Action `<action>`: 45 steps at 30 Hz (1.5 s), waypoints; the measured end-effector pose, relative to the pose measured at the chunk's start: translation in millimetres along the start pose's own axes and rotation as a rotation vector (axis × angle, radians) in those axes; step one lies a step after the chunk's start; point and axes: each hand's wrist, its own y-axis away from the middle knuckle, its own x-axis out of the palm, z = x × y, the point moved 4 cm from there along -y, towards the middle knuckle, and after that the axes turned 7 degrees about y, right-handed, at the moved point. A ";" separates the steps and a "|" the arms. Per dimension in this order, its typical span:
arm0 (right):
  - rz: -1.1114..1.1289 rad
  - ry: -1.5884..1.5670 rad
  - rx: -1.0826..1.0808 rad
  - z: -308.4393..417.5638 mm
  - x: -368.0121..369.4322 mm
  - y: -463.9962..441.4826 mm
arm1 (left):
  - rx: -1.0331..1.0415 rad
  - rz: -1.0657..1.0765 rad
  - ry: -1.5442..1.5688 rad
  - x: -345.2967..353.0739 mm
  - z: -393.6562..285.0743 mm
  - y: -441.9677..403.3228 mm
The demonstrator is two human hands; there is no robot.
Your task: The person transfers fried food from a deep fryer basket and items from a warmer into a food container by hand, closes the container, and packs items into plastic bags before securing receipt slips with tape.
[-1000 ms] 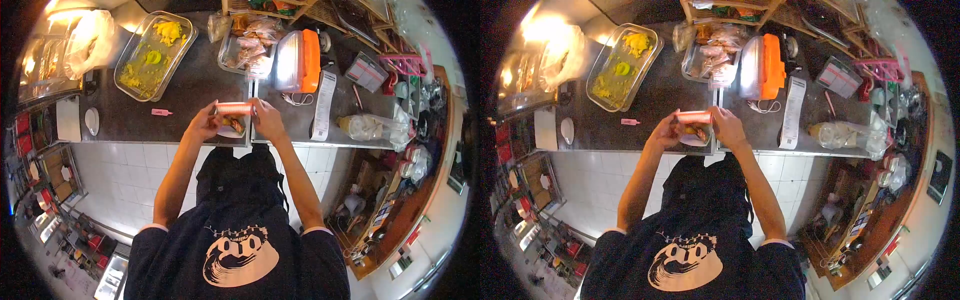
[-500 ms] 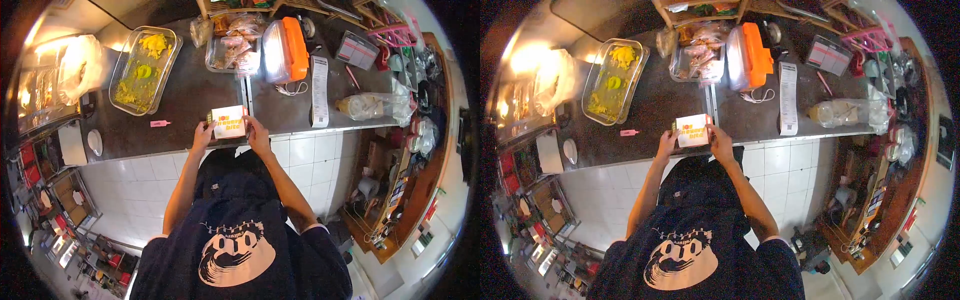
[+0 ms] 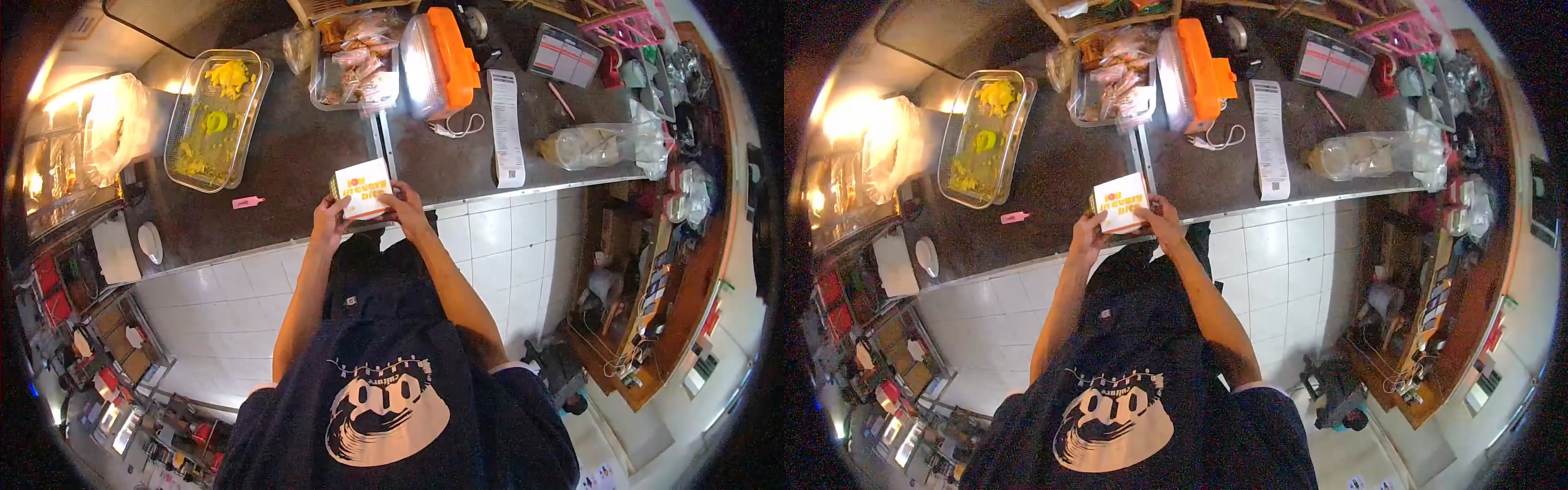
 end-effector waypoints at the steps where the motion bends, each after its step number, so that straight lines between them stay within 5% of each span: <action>1: -0.002 0.000 0.002 2.7 -0.6 2.2 | -0.003 0.000 0.000 0.6 2.2 -1.5; 23: -0.134 -0.034 0.001 1.5 4.8 19.4 | 0.079 0.126 0.408 29.6 18.9 -1.3; 29: -0.097 0.083 0.010 -12.9 -12.9 9.4 | 0.237 -0.097 -0.172 28.7 -2.4 14.7; 37: -0.083 0.047 0.011 -7.9 -5.0 9.9 | 0.056 0.062 0.255 18.4 15.3 -0.8; 42: -0.155 0.351 -0.268 -0.8 -0.2 7.4 | -0.012 0.040 0.379 9.8 28.0 -9.2; 45: -0.134 0.187 -0.024 -0.1 -4.1 9.6 | -0.018 0.045 0.407 6.3 30.6 -17.1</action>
